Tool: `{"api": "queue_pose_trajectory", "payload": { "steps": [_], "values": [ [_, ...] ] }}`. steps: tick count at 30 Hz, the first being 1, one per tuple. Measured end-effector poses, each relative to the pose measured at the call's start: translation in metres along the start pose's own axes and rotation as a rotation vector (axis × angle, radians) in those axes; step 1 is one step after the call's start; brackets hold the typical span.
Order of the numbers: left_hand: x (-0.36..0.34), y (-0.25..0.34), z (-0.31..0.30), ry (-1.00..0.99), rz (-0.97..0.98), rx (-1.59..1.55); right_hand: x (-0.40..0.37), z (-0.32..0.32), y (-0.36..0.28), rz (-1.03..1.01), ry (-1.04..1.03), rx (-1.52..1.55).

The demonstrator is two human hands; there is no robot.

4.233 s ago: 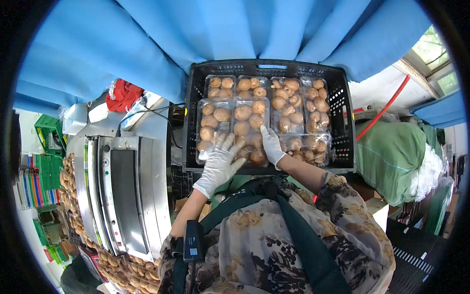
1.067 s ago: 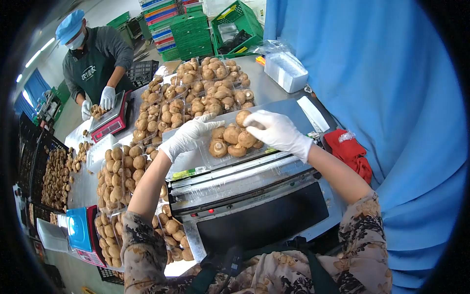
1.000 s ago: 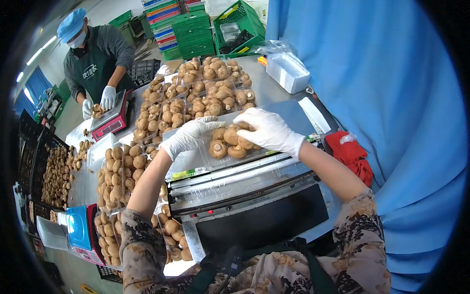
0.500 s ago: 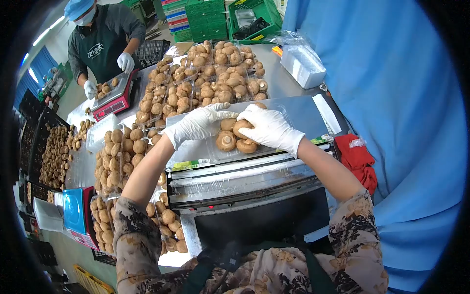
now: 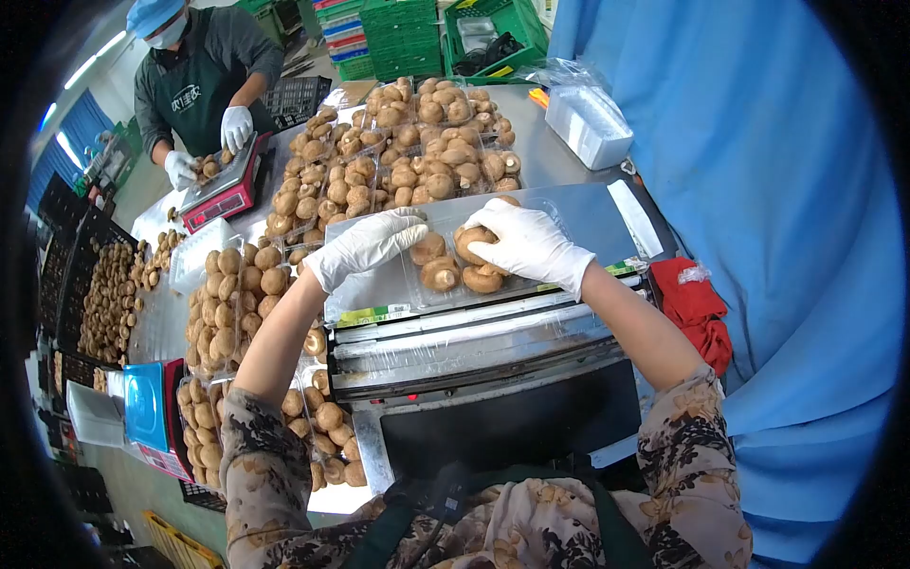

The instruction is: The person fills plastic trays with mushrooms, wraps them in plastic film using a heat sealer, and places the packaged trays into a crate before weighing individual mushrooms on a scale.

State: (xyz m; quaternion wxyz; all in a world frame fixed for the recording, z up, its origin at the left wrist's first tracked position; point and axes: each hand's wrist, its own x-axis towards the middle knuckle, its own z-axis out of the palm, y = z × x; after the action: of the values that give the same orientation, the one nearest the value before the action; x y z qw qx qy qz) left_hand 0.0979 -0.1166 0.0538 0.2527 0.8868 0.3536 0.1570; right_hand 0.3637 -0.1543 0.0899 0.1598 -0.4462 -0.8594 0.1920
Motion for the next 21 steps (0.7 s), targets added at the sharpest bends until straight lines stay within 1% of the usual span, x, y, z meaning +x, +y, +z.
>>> {"api": "queue_pose_trajectory", "payload": {
  "steps": [3,4,7,10,13,15,18,19,21],
  "values": [
    [-0.004,-0.021,0.01,0.044,-0.029,-0.075,0.0,0.001,0.001,-0.007,0.01,0.006],
    [-0.007,-0.009,0.002,0.019,-0.026,-0.158,0.0,0.002,0.001,-0.009,0.015,0.004],
    [-0.011,-0.01,0.003,0.028,0.007,-0.506,-0.001,0.002,0.003,-0.019,0.025,0.026],
    [-0.013,0.008,-0.005,-0.05,-0.034,-0.199,0.0,0.002,0.002,-0.009,0.013,0.007],
    [-0.011,0.015,-0.001,-0.052,-0.011,-0.04,0.002,0.002,0.004,-0.009,0.005,-0.002],
    [-0.007,0.005,0.002,-0.013,0.028,-0.053,0.001,0.0,0.001,-0.004,0.012,-0.022],
    [-0.006,0.012,-0.003,0.032,-0.011,-0.051,-0.008,-0.007,-0.003,-0.014,0.076,-0.044],
    [-0.009,0.016,-0.006,0.081,-0.071,-0.03,-0.006,-0.008,-0.008,-0.066,0.095,-0.041],
    [-0.018,0.009,-0.004,0.268,-0.125,-0.132,-0.011,-0.008,-0.011,-0.09,0.196,-0.06]
  ]
}}
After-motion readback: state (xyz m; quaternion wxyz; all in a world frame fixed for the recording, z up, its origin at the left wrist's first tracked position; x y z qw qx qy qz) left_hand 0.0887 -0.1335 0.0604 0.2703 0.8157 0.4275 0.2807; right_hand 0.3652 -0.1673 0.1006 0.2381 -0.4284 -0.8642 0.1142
